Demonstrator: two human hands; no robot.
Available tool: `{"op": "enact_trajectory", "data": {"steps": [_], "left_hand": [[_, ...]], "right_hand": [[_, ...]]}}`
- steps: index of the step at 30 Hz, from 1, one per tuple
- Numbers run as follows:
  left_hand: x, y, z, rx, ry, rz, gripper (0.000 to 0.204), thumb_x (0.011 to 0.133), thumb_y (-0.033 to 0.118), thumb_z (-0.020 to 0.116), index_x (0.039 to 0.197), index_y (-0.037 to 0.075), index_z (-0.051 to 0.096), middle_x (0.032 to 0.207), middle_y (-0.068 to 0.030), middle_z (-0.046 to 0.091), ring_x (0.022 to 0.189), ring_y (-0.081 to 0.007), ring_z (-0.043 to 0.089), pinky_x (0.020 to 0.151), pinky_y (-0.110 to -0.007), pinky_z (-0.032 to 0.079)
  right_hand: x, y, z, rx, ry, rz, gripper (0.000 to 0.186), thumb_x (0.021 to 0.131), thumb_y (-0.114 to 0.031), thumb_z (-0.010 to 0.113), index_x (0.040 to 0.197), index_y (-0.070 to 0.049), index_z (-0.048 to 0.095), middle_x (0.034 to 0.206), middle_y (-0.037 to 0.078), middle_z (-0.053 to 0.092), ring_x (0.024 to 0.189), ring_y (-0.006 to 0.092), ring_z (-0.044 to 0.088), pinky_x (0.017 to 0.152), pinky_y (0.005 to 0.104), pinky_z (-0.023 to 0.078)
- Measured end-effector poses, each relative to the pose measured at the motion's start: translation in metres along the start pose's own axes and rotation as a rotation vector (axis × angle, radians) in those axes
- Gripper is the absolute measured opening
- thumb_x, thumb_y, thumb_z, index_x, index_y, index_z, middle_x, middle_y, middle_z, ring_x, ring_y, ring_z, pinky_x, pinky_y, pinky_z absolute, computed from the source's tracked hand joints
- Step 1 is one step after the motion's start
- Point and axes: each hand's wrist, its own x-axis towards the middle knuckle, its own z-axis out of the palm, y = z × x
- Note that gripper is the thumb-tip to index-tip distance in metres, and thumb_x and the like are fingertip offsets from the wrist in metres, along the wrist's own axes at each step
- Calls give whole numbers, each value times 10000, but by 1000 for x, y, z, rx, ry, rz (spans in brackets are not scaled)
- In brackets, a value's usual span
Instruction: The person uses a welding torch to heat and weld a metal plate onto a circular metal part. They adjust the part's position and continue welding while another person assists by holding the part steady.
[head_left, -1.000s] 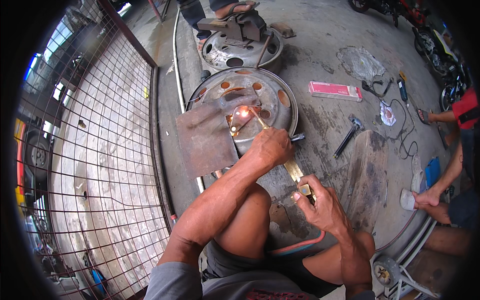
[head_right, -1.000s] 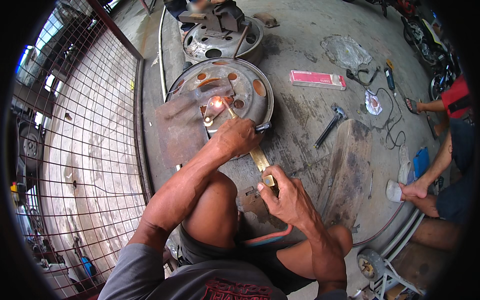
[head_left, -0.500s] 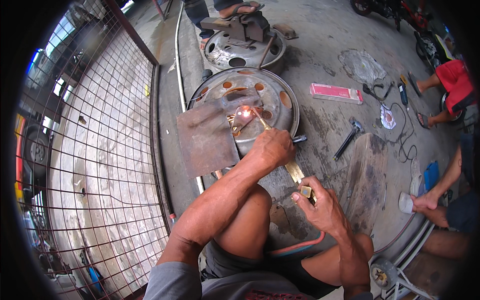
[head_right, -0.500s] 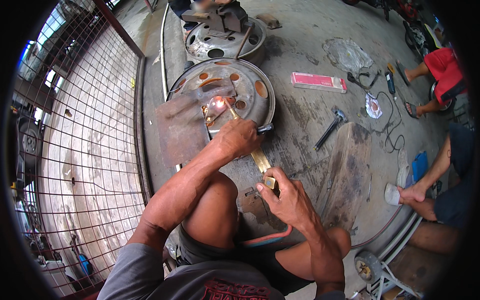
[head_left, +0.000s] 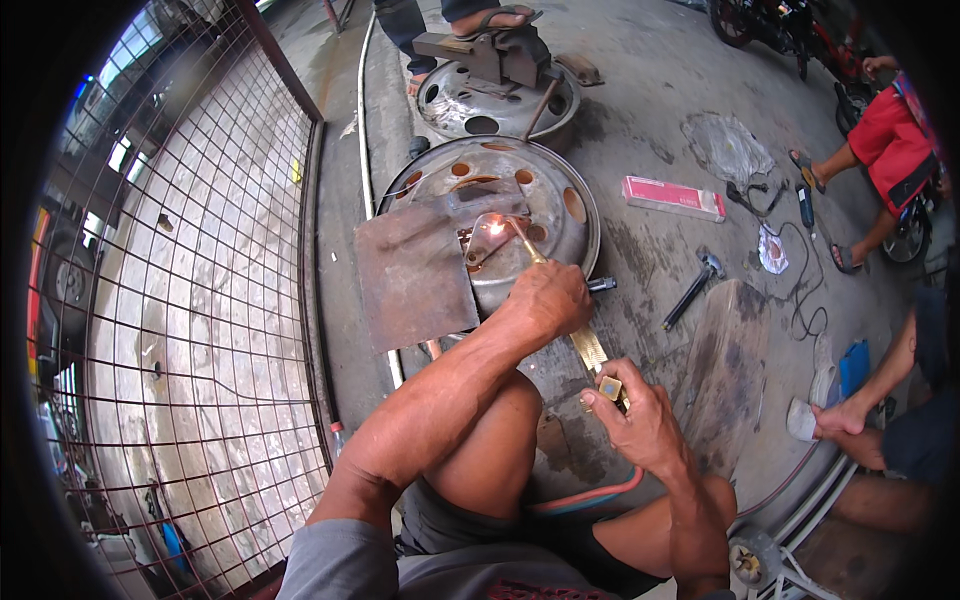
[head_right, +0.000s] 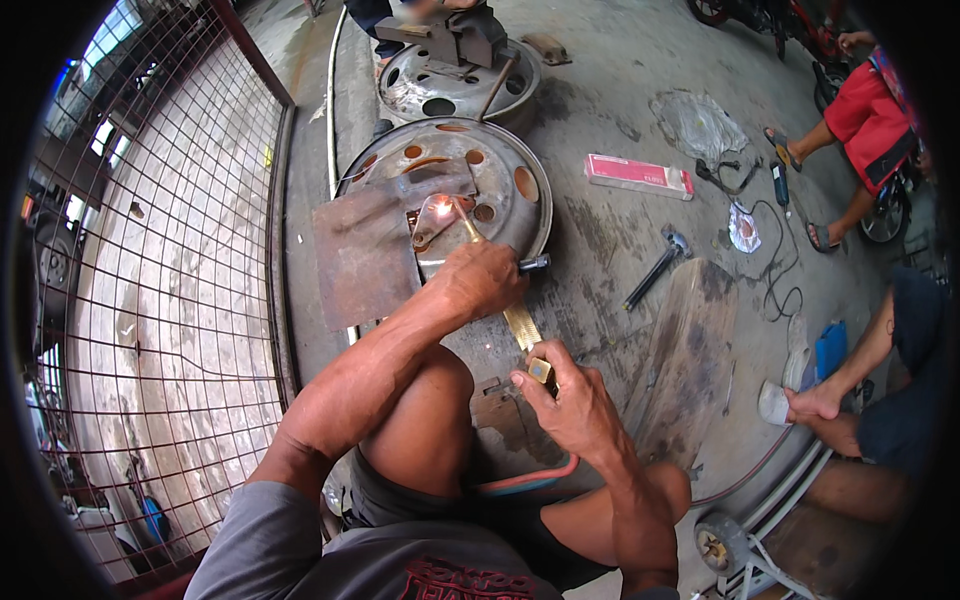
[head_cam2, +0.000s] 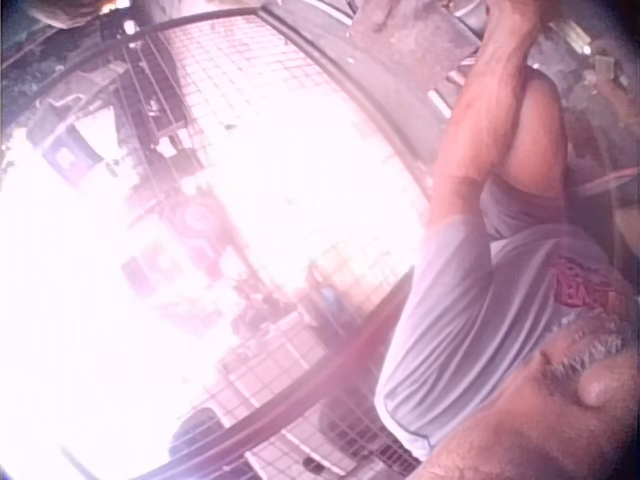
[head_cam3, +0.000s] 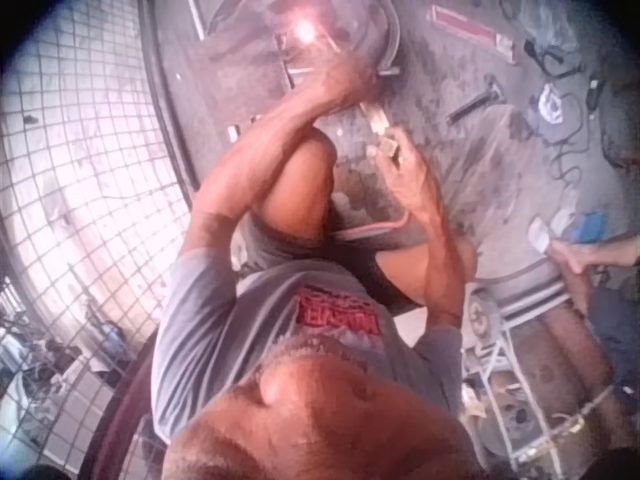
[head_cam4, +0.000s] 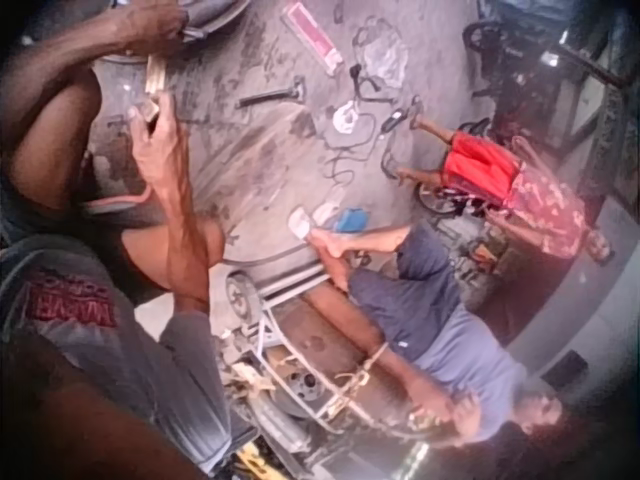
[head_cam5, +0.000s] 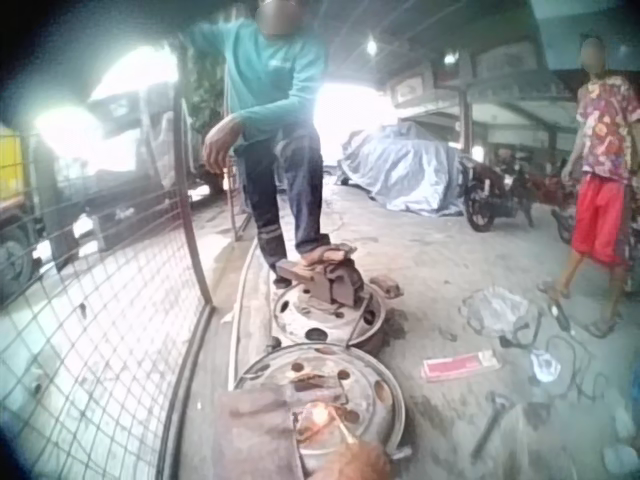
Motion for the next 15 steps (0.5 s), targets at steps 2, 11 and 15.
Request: {"op": "enact_trajectory", "data": {"steps": [2, 11, 15], "left_hand": [[-1, 2, -2, -4, -3, -8, 295, 885, 245, 628, 888, -4, 786, 883, -253, 739, 885, -397, 746, 820, -464, 593], [-2, 7, -6, 24, -49, -39, 310, 907, 266, 628, 937, 4, 790, 935, -237, 755, 926, -384, 750, 826, -451, 599], [-4, 6, -10, 11, -70, -34, 316, 915, 274, 627, 953, 6, 791, 950, -237, 756, 944, -381, 749, 833, -446, 600]], "right_hand": [[-1, 0, 0, -6, 3, -1, 266, 973, -217, 711, 1117, -41, 574, 789, 176, 682, 745, 405, 715, 651, 438, 530], [-2, -2, -1, -8, -19, 25, 246, 980, -222, 695, 1099, -42, 576, 765, 159, 677, 706, 328, 723, 645, 425, 532], [-1, -2, 0, -10, -18, 6, 238, 981, -211, 688, 1101, -40, 575, 774, 158, 682, 701, 329, 719, 641, 424, 533]]}}
